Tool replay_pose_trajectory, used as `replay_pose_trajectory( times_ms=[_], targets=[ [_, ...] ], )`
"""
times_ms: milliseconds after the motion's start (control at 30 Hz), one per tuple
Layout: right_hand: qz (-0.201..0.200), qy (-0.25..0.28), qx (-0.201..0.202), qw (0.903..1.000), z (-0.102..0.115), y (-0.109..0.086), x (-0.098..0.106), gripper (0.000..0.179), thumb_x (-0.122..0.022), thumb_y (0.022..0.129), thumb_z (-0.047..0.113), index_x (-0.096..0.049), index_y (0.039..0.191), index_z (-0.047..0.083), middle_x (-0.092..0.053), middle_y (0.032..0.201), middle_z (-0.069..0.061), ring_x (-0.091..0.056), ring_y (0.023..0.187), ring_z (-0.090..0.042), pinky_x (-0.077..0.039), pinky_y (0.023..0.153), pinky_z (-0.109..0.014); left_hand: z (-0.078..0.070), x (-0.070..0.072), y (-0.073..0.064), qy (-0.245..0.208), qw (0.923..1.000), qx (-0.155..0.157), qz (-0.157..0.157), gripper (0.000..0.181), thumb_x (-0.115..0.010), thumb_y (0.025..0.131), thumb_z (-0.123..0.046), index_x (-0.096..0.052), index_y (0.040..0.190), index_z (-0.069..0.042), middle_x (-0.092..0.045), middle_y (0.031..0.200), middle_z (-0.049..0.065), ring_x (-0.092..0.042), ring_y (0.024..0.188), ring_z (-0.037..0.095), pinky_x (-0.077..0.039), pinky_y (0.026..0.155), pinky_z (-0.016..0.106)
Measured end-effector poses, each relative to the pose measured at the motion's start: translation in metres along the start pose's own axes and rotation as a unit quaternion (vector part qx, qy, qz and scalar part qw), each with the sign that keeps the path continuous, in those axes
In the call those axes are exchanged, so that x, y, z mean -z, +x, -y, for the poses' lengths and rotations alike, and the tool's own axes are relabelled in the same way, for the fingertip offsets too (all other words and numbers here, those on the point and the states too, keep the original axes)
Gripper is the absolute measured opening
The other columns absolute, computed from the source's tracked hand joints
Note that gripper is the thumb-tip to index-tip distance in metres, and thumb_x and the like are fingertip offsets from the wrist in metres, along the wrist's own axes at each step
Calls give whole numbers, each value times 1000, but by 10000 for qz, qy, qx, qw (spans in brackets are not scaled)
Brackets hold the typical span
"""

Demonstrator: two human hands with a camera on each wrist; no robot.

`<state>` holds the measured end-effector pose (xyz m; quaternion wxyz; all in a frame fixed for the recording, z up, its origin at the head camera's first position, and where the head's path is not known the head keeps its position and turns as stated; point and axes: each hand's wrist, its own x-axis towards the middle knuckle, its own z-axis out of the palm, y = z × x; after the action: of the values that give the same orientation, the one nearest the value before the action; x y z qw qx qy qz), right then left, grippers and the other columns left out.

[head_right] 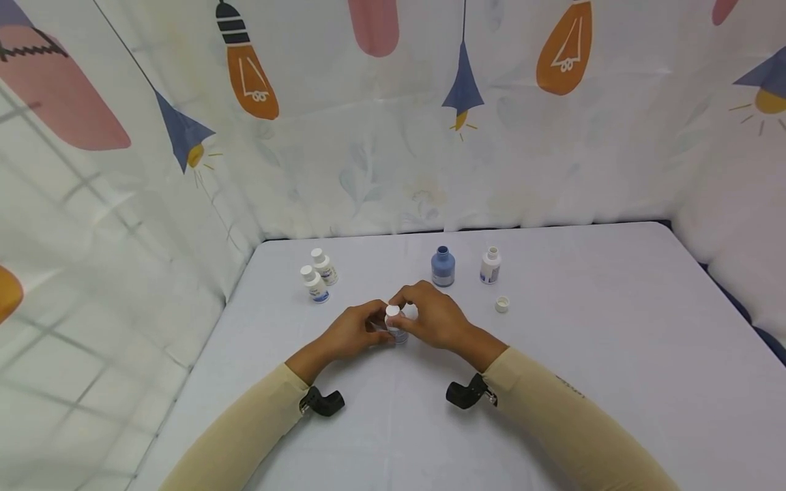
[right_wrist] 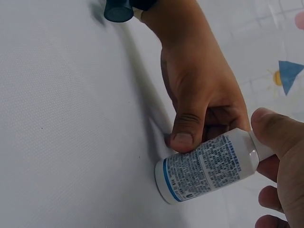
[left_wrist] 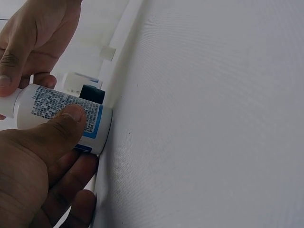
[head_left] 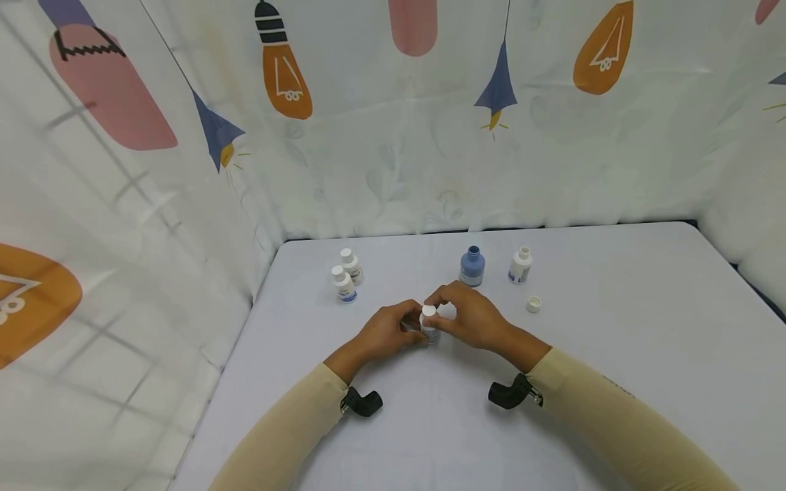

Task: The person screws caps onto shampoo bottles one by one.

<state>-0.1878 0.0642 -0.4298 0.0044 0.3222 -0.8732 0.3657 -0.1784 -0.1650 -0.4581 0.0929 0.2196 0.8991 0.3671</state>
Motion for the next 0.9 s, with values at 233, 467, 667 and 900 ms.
replay_pose_trajectory(
  times_ms=[233,467,667,900],
  targets=[
    [374,-3,436,9983,-1,-1,8,44,-76,96,28,-64,137,18,-64,125,4,-58,117,-20,-51,93,-41,0,0,0,5,10000,-52,30,40,-84,88,-23,-64,123,-21,-71,109,-10,-66,101,5,-54,86,28],
    [444,19,638,9970,-3,0,9,33,-74,97,22,-70,130,20,-65,121,6,-60,111,-21,-51,88,-36,0,0,1,27,10000,-54,41,43,-84,88,-22,-63,126,-19,-71,111,-8,-66,103,6,-54,88,28],
    [143,-92,232,9996,-1,1,3,31,-79,93,30,-71,120,18,-65,115,4,-62,112,-21,-52,93,-38,0,0,0,51,10000,-4,8,41,-84,88,-22,-64,123,-20,-71,111,-7,-66,102,6,-54,87,28],
    [-18,-162,-150,9998,0,1,-1,32,-84,87,37,-67,111,22,-61,108,5,-62,104,-22,-53,81,-35,1,-1,0,-27,10000,-2,-14,38,-85,88,-23,-65,120,-22,-72,109,-9,-67,101,5,-54,87,27]
  ],
)
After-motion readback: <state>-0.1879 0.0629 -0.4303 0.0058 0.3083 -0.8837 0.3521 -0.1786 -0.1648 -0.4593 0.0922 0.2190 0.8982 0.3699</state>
